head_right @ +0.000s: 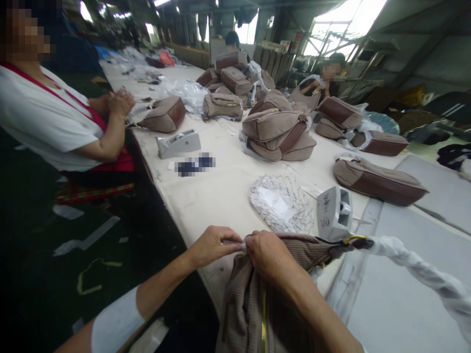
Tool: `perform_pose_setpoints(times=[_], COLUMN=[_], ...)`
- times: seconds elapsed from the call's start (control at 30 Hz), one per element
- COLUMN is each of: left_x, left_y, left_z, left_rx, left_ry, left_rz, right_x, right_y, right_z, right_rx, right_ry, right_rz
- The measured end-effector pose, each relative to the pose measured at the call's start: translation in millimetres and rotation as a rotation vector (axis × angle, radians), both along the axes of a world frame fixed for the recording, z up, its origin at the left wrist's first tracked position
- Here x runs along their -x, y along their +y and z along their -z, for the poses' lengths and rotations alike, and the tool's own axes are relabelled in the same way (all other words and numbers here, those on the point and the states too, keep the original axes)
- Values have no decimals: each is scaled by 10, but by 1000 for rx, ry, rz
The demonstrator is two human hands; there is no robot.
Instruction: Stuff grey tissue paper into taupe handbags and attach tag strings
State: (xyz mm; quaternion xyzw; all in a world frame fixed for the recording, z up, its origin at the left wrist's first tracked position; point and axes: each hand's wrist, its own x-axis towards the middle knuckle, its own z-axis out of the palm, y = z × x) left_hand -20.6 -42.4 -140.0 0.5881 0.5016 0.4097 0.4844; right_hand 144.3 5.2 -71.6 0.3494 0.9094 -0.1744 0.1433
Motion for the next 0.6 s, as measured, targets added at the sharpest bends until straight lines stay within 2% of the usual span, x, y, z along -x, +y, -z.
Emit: perform_pose_setpoints(times=[0.07,0.2,0.33,0.5,0.6], left_x=[-71,-133,-159,-214,-227], left_y=[42,75,96,129,133], left_z=[34,153,226,160,93], left_rx=[9,70,123,130,108], left_ry=[-37,-141,-229,-255,-249], left_rz=[16,24,34,52,64], right_x=[-19,-155,-206,-206,-236], right_y=[-12,-100,-194,-218,-185], right_z=[-17,-88,-55,132,164], right_rx=[-6,-112,-91,-126,-186], right_ry=[-17,66,108,199,267], right_rz=[17,150,157,273,312])
